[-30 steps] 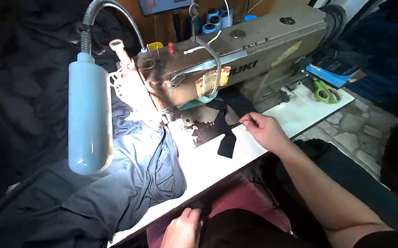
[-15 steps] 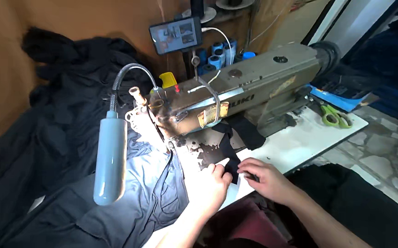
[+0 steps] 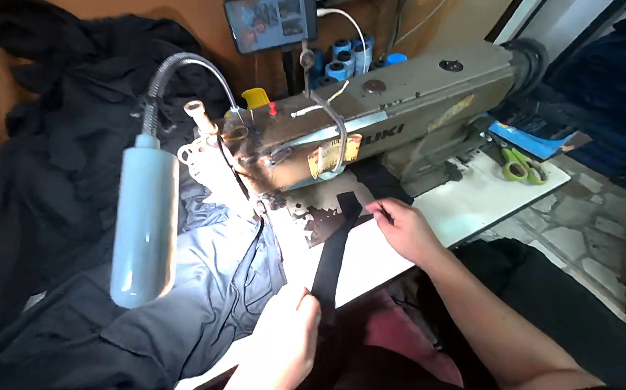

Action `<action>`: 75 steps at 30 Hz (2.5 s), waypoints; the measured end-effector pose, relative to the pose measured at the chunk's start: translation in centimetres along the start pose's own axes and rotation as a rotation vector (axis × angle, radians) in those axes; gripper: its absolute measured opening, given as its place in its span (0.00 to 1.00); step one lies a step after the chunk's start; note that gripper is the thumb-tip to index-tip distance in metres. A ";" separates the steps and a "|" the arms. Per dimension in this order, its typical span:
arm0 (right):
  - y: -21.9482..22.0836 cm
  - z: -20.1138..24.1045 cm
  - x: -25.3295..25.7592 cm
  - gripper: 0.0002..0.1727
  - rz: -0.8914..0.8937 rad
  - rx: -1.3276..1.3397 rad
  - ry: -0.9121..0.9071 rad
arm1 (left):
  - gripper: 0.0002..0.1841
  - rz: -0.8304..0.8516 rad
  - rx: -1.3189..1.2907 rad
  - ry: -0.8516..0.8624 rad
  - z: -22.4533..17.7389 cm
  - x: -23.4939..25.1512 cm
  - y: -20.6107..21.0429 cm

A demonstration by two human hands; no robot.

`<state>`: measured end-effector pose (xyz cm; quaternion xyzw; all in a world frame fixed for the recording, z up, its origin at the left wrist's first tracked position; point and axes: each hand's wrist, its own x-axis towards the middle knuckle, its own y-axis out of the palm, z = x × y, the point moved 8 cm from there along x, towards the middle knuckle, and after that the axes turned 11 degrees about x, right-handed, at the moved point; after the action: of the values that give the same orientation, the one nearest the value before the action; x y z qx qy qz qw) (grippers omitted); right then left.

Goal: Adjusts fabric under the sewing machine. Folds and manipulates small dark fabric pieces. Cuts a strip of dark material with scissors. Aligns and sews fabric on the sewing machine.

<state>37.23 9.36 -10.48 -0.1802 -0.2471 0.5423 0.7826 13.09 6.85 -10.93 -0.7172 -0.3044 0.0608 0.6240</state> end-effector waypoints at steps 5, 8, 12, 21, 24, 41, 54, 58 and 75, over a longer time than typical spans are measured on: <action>1.0 -0.5 2.2 0.12 0.026 -0.132 0.157 | 0.08 0.030 -0.027 -0.031 -0.6 -2.1 0.6; 2.6 -0.4 3.4 0.12 0.051 -0.226 0.176 | 0.07 0.040 -0.042 -0.014 -1.0 -2.3 1.0; 5.1 -1.2 4.6 0.16 0.176 -0.338 0.271 | 0.06 0.064 -0.042 -0.006 -1.4 -2.3 1.2; 2.7 5.2 -1.5 0.06 0.127 0.398 -0.073 | 0.17 -0.043 -0.355 -0.172 -0.5 -1.5 -0.4; 3.2 9.0 -5.1 0.04 0.217 0.498 -0.388 | 0.27 -0.237 -0.639 -0.242 0.0 0.1 -1.3; 5.2 9.2 -6.1 0.05 0.418 0.981 -0.175 | 0.04 -0.478 -1.025 -0.318 0.4 0.1 -2.9; 5.4 11.4 -5.8 0.03 0.370 0.938 -0.362 | 0.03 -0.532 -1.269 -0.402 1.2 0.5 -2.4; 5.4 11.7 -5.8 0.02 0.375 0.940 -0.388 | 0.04 -0.532 -1.230 -0.327 1.0 0.6 -3.0; 4.4 12.4 -6.9 0.06 0.294 0.880 -0.418 | 0.08 -0.550 -0.643 -0.155 -0.5 -0.3 -6.4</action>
<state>24.68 4.63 -4.17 0.2461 -0.1187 0.7238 0.6336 10.75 6.50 -4.91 -0.7607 -0.5335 -0.1520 0.3371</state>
